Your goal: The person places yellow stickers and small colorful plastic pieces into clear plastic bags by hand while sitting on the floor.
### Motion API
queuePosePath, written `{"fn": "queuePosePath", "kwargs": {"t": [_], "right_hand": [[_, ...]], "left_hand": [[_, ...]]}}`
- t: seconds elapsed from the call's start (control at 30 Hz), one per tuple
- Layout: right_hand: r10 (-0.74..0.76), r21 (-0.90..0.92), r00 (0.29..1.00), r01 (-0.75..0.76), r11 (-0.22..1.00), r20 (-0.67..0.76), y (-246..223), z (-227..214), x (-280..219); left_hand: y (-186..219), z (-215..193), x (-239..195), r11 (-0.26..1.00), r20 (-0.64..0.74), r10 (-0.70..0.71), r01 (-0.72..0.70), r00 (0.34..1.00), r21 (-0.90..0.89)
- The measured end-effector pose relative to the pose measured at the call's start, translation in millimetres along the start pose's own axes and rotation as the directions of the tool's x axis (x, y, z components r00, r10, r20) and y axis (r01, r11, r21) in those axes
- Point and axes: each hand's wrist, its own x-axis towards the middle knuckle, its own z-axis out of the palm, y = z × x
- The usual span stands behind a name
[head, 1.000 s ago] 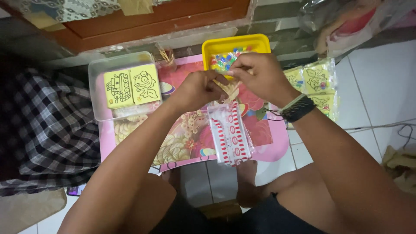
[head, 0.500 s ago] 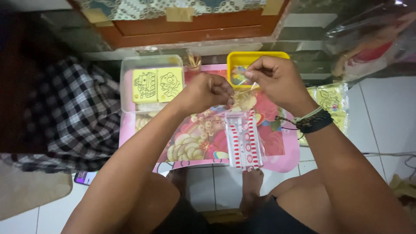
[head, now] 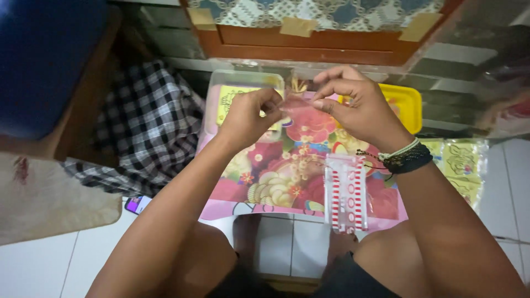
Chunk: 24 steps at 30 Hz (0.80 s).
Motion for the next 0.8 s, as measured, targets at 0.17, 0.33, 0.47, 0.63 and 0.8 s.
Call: {"fn": "queuePosePath", "kwargs": {"t": [0.17,0.33,0.47,0.63,0.8], "right_hand": [[0.455,0.171,0.876,-0.479,0.861,0.162,-35.3,26.8,21.1],[0.504,0.487,0.790,-0.613,0.622,0.349,-28.4,60.8,37.3],[0.375,0.438,0.915,-0.402,0.804,0.152,-19.5,70.4,42.4],[0.269,0.318,0.940,-0.327,0.890,0.212,-17.1,77.3,43.1],[0.116,0.258,0.967,-0.174,0.950,0.226,-16.1,88.9,41.7]], "left_hand": [[-8.6,-34.9,-12.8,0.785,-0.264,0.468,-0.261,0.843,0.561],[-27.6,-46.0,-20.6,0.656,-0.169,0.585,-0.341,0.793,0.673],[7.0,-69.6,-37.3,0.848,-0.087,0.511,-0.485,0.855,0.214],[-16.1,-71.7,-41.2,0.943,-0.029,0.332,-0.331,0.943,0.038],[-23.7,-62.9,-39.6,0.984,0.011,0.134,-0.131,0.991,-0.120]]}}
